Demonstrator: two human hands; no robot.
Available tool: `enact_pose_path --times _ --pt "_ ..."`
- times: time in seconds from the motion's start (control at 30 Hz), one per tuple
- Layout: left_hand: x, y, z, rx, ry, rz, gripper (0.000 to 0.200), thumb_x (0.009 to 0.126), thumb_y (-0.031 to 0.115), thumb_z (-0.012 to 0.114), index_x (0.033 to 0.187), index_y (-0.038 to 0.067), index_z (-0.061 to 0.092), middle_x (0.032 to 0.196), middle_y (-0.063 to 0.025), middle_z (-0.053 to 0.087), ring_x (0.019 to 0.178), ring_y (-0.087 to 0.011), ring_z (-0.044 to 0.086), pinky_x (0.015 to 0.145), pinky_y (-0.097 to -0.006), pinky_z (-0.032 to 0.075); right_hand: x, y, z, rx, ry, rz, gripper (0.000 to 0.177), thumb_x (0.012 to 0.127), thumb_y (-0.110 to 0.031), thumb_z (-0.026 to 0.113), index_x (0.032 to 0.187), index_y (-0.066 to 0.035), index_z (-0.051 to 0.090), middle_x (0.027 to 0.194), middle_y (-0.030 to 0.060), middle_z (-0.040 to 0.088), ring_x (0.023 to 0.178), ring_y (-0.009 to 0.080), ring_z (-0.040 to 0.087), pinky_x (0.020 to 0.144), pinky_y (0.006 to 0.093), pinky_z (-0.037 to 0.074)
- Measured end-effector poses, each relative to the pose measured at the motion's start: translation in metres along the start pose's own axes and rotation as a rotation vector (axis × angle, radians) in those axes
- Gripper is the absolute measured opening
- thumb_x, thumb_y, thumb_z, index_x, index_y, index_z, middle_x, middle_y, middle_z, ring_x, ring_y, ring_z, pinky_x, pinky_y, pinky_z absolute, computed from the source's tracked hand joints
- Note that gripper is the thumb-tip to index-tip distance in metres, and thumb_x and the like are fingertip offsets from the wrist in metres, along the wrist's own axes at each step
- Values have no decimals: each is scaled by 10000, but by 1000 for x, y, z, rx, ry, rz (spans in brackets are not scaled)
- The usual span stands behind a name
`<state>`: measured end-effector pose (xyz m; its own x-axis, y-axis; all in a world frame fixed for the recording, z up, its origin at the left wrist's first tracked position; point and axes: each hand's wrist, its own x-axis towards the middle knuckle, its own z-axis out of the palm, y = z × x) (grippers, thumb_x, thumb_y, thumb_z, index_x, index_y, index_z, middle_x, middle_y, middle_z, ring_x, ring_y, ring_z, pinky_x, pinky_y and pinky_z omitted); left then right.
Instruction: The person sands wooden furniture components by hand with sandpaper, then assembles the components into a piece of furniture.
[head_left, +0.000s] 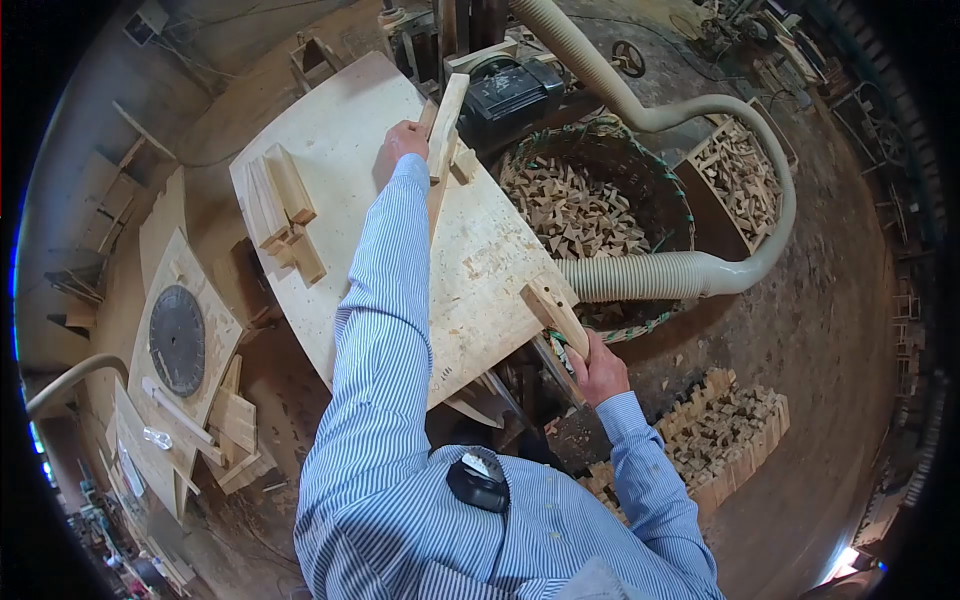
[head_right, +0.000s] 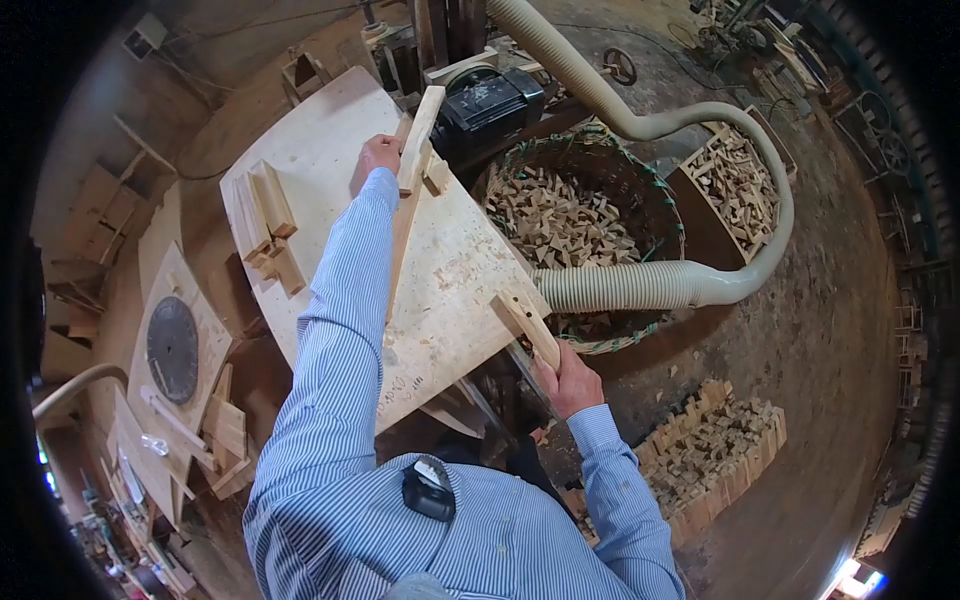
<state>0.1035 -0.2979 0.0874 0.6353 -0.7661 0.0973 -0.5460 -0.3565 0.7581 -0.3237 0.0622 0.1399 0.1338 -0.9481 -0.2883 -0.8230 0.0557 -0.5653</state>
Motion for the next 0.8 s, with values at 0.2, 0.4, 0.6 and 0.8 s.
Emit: enact_pose_path --times 0.2,0.4,0.6,0.8 --pt "-21 8 -8 27 7 -6 207 918 311 777 1026 143 834 1046 -145 798 989 -343 755 904 -450 575 -11 4 -4 56 18 -33 517 1018 -401 625 1420 -82 557 1219 236 716 1064 428 714 929 481 576" --pt "-62 11 -24 50 -112 48 260 946 302 737 1116 123 821 1076 -155 798 1001 -314 757 909 -423 580 -37 36 2 51 42 -42 503 1012 -409 645 1388 -84 561 1168 220 728 1017 417 725 899 502 588" --pt "-101 5 -22 -40 -136 124 342 958 295 744 1193 50 786 1061 -173 789 943 -268 750 879 -397 585 -73 67 1 25 -3 2 516 1020 -408 638 1414 -89 543 1184 216 735 1028 411 730 926 486 595" --pt "-150 13 -18 25 -14 218 342 926 212 761 1229 52 747 1077 -185 754 984 -310 726 900 -424 570 -108 102 -2 42 -5 -24 548 1020 -428 640 1427 -78 531 1178 234 726 1021 434 718 914 506 584"
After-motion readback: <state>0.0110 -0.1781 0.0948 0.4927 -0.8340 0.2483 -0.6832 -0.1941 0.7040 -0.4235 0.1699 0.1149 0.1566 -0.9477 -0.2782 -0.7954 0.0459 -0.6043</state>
